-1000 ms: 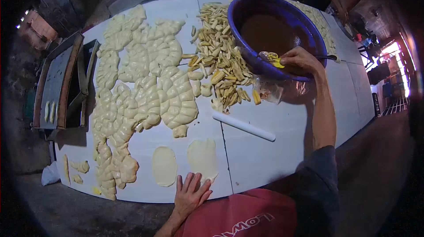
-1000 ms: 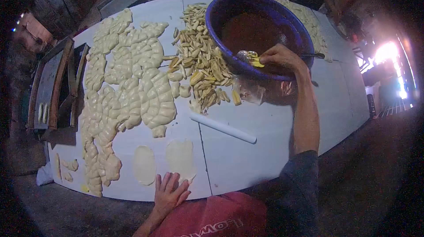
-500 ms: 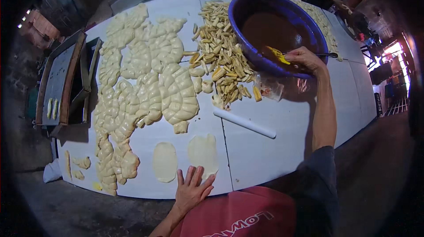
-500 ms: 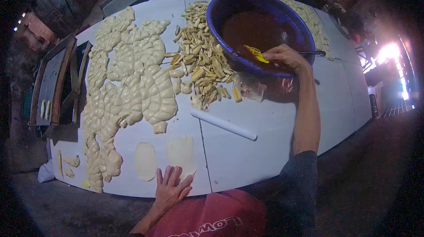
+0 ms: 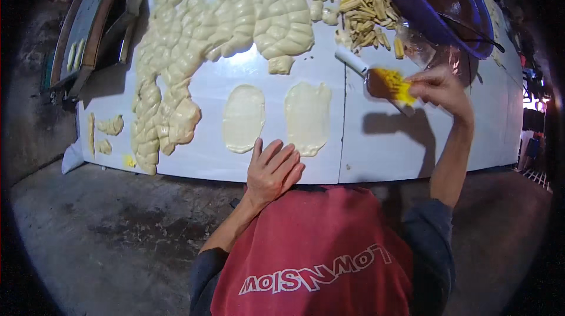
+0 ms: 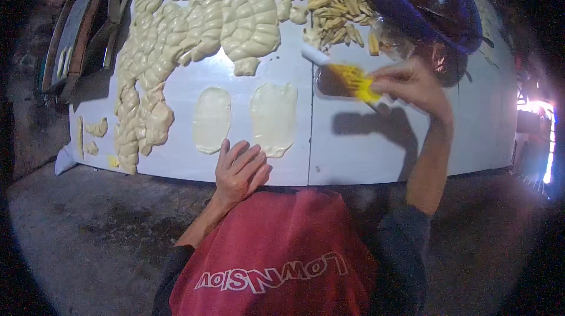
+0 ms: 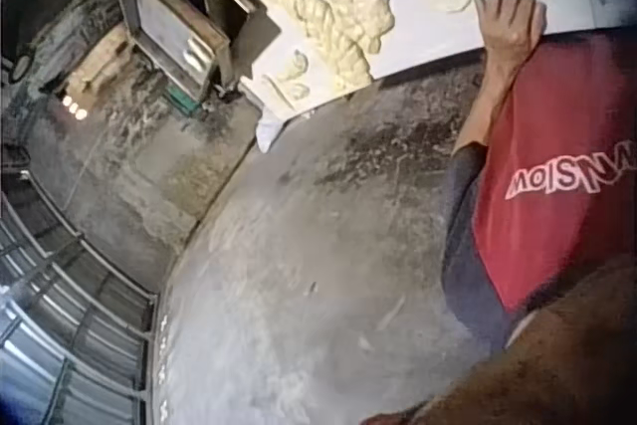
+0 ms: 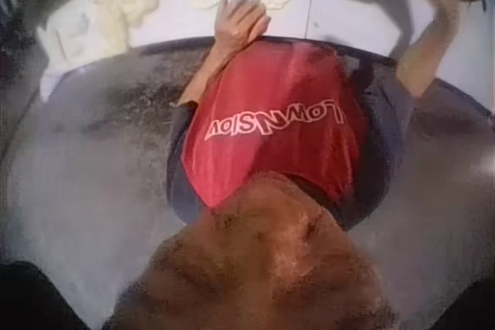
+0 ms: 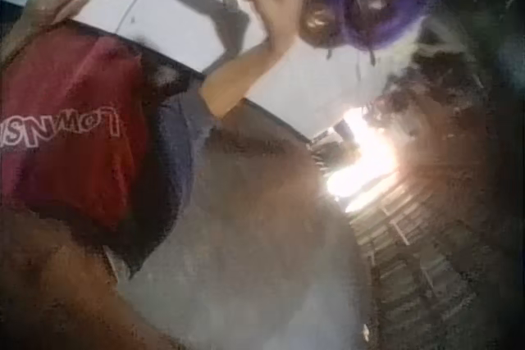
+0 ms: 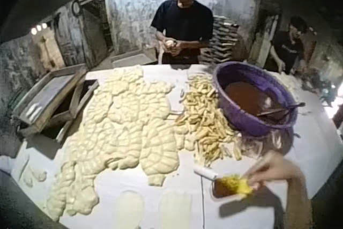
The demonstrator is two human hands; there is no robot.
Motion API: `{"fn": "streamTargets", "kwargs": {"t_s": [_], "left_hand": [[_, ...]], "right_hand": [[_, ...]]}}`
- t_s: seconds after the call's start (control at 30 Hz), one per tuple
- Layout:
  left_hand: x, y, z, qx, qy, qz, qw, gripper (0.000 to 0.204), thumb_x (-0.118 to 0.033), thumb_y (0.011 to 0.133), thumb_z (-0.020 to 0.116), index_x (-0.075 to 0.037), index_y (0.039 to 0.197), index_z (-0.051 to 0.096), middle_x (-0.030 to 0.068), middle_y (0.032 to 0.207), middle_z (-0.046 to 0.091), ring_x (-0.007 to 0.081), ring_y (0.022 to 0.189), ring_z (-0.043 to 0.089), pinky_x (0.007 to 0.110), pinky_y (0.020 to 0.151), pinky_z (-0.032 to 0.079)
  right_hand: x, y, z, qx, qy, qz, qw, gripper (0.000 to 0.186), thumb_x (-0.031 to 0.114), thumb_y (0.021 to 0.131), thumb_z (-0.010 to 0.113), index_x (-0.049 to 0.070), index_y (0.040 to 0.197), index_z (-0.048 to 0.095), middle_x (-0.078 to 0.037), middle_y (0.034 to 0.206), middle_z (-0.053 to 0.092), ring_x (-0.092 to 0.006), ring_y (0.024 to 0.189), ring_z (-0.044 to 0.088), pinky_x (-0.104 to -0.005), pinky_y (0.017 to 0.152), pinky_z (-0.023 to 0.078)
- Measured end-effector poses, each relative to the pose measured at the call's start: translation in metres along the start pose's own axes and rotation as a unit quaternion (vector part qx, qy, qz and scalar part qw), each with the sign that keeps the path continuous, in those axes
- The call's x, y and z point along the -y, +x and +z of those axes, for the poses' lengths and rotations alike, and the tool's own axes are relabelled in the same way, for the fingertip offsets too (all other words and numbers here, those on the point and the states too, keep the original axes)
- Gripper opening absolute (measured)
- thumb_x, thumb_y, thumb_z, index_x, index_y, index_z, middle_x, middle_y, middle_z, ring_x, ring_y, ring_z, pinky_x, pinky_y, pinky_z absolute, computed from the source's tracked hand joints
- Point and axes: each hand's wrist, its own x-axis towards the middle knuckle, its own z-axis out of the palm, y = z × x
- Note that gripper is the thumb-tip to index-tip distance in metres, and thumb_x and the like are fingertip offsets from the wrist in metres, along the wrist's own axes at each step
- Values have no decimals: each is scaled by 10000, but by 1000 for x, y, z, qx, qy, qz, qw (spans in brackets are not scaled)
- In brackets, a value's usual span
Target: The person places shaped pastries into a baking tray, then flattens portions of dough using a rolling pin. They spread chocolate paste onto the flattened dough with a spatula, place banana pieces on top, and roll the dough by hand.
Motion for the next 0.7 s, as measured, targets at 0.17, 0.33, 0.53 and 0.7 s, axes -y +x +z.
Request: {"fn": "streamTargets", "kwargs": {"t_s": [0.17,0.33,0.53,0.7], "left_hand": [[1,-12,0,-14,4,-8,1000,316,-264,803,829,-121,1077,759,31,1208,694,290,1191,591,629,1060,423],[0,-8,-5,-8,-12,-10,1000,299,-246,815,813,-134,1086,753,26,1210,685,276,1151,604,607,1058,417],[0,-7,-4,-13,-9,-19,1000,280,-232,823,805,-140,1080,743,25,1210,683,262,1148,609,600,1078,400],[0,-8,-3,-13,-16,-22,1000,267,-244,839,791,-142,1080,742,23,1212,684,260,1148,613,604,1090,388]], "right_hand": [[10,-9,119,13,-136,-189,972,267,277,884,725,55,1021,782,-147,806,727,-291,726,706,-385,692,530],[24,-13,150,-39,-281,-166,944,220,298,906,703,112,999,774,-105,747,666,-313,708,658,-423,648,499],[39,-25,147,-115,-376,-190,900,103,239,900,711,150,951,707,-60,686,576,-262,647,628,-417,590,479],[27,-38,167,-114,-390,-209,890,140,211,875,733,144,996,708,-37,694,565,-237,632,613,-399,582,464]]}}
